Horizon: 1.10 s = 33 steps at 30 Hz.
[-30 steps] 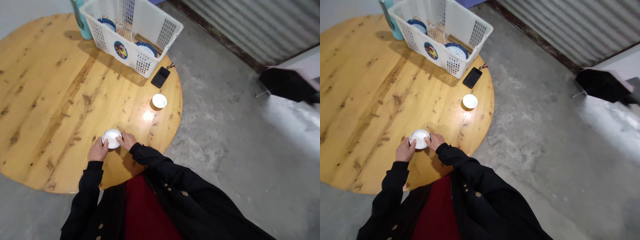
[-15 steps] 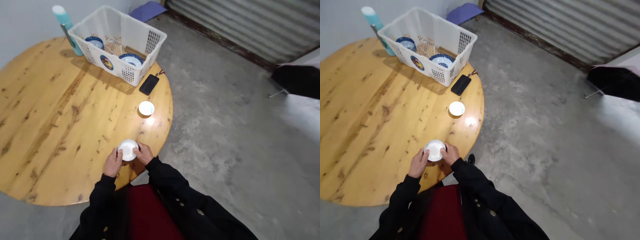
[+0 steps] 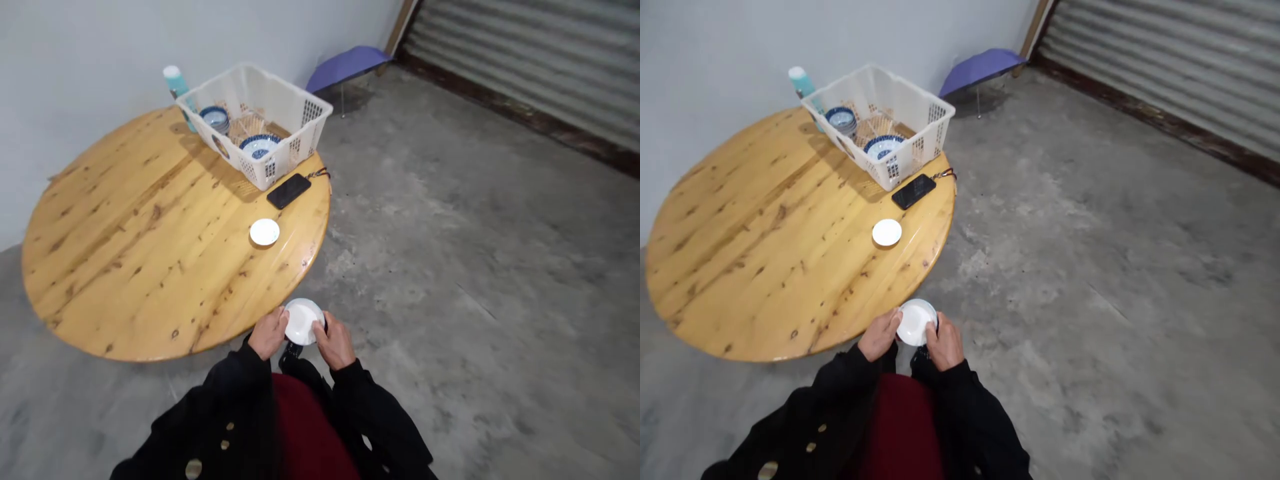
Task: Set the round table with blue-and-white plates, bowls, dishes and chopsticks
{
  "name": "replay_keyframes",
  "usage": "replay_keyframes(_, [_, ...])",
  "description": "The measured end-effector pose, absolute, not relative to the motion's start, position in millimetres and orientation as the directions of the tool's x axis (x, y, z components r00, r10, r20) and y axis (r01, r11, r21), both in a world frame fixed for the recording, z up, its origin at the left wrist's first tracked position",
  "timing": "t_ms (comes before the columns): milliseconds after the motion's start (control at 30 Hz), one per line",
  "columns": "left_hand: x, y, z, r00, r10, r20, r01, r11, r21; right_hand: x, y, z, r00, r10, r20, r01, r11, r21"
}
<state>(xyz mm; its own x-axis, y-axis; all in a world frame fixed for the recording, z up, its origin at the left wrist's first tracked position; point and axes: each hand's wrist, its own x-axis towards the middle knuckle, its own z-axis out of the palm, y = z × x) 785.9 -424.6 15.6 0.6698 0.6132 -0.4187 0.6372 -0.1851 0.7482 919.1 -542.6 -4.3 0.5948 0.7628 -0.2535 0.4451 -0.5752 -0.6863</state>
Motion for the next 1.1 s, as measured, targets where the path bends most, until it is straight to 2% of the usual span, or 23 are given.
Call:
replay_keyframes(267, [816.5,-400.2,17.0,0.595,0.673,-0.439,0.654,-0.089,0.751,963.6,-507.0,0.6,0.555,0.790,-0.261,0.433,-0.542,-0.720])
replay_keyframes(467, [847.8,-347.3,26.8,0.564,0.754,-0.337,0.644,-0.146,0.751,1003.9,-440.4,1.4,0.530,0.807,-0.259,0.376,-0.498,-0.781])
replay_keyframes(567, [856.5,-315.0,26.1,0.532,0.792,-0.298,0.686,-0.198,0.700,1019.3,-398.6,-4.8,0.480,0.842,-0.248,0.390,-0.457,-0.799])
replay_keyframes(733, [863.6,-268.7,18.1,0.477,0.811,-0.339,0.777,-0.209,0.594,1032.3,-336.4,-14.6,0.412,0.879,-0.239,0.439,-0.422,-0.794])
replay_keyframes(900, [867.6,-240.8,10.7,0.376,0.852,-0.364,0.876,-0.199,0.440,1033.6,-290.0,-24.8,0.350,0.904,-0.246,0.533,-0.408,-0.741])
replay_keyframes(1100, [867.8,-232.3,-5.5,0.279,0.885,-0.373,0.928,-0.148,0.343,1027.2,-264.9,-41.4,0.293,0.926,-0.239,0.678,-0.377,-0.631])
